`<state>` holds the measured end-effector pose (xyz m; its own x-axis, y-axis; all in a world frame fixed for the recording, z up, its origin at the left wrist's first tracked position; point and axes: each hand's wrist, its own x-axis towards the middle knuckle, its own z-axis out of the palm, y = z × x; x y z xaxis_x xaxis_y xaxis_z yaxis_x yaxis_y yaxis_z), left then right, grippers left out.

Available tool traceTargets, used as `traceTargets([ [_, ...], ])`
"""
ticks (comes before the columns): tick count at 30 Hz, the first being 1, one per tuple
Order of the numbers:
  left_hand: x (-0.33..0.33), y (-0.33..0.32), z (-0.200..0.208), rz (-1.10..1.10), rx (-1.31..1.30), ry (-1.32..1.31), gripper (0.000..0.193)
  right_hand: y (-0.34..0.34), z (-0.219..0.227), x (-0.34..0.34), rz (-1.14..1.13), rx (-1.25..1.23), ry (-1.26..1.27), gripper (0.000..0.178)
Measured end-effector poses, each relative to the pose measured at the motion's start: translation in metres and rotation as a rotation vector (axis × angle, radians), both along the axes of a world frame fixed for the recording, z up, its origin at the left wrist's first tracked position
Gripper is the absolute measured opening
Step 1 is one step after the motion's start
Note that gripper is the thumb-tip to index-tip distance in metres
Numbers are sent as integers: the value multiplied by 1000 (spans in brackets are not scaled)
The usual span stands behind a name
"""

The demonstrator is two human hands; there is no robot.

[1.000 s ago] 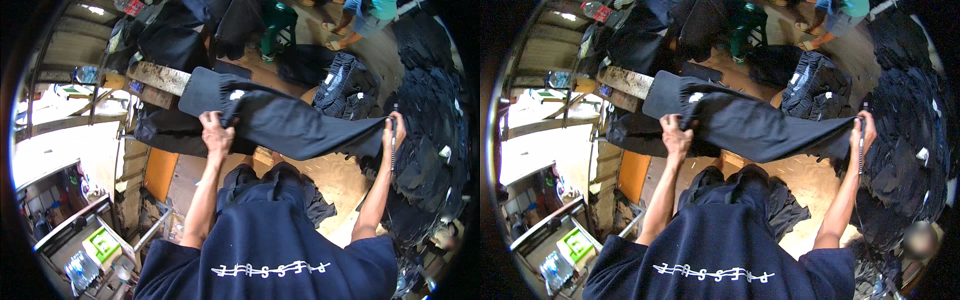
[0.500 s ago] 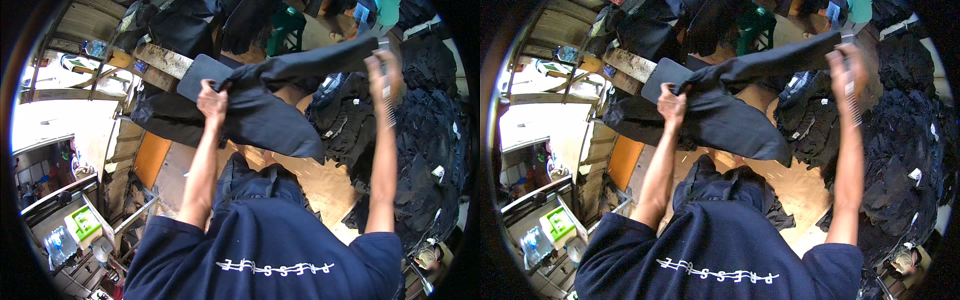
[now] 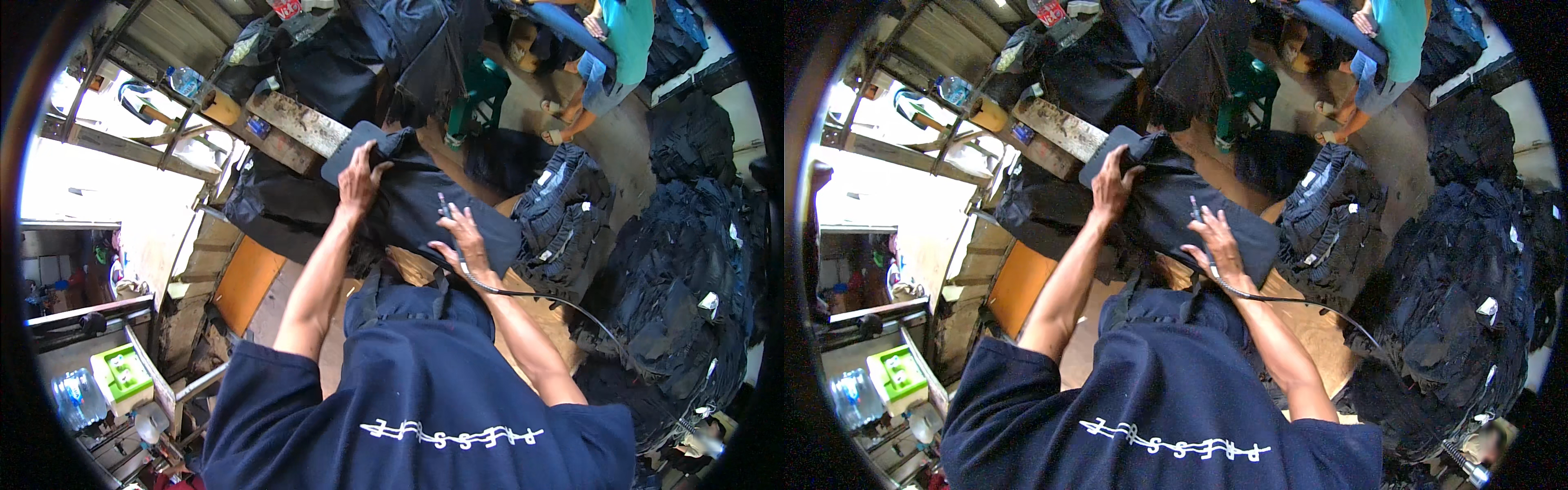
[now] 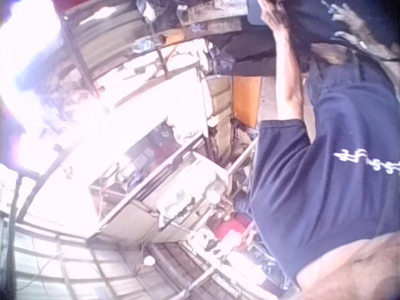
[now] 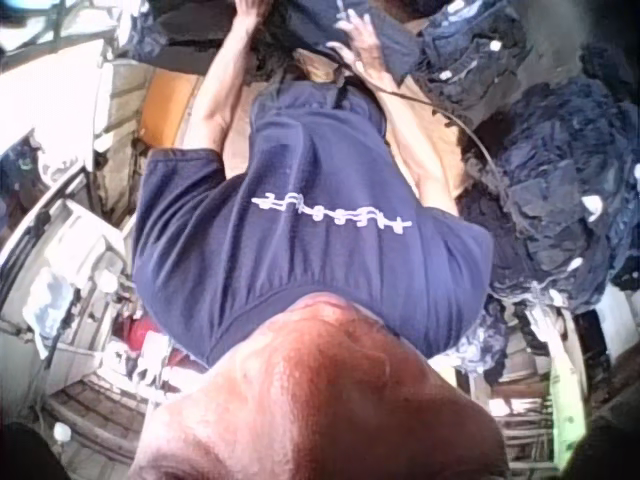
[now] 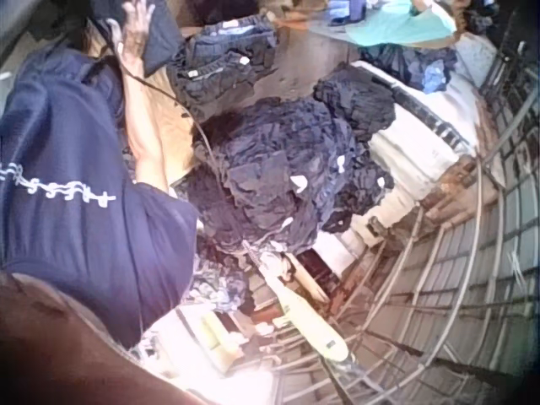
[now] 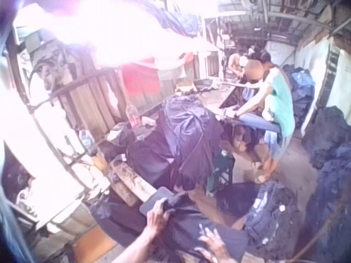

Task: The person uses a handheld electric trimmer to remove loose threads and excess fabric from the edges and seams of black garments. They repeatedly pick up garments from a pile, trim specific areas, and place them back down.

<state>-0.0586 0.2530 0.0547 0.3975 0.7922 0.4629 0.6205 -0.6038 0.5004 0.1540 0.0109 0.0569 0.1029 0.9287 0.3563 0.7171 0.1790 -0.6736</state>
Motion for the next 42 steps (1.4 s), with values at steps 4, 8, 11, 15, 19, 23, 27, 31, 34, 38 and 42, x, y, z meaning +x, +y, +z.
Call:
traceTargets([
  [4,-31,118,9,-118,-60,59,70,88,-5,-77,-139,36,-16,59],
  [8,-34,128,39,93,42,71,70,125,2,-109,-233,36,135,54],
  [11,-48,63,45,215,-72,1,50,119,17,-100,-349,40,322,31],
  [15,-60,2,36,141,-361,96,53,116,40,-80,-309,-41,615,28],
  [19,-63,11,40,187,-593,-16,58,139,51,-75,-256,-100,606,29],
  [23,-66,21,38,208,-797,-50,63,174,35,-75,-19,21,344,26],
  [27,-75,14,18,142,-731,-336,70,203,3,-85,188,107,373,30],
  [31,-85,14,6,156,-882,-368,65,206,-9,-91,240,202,314,27],
  [34,-93,20,8,93,-920,-387,67,206,-8,-89,302,171,278,24],
  [38,-102,26,10,7,-979,-388,77,209,-9,-90,348,177,250,24],
  [42,-108,28,5,-42,-990,-391,80,209,-15,-95,322,174,264,23],
])
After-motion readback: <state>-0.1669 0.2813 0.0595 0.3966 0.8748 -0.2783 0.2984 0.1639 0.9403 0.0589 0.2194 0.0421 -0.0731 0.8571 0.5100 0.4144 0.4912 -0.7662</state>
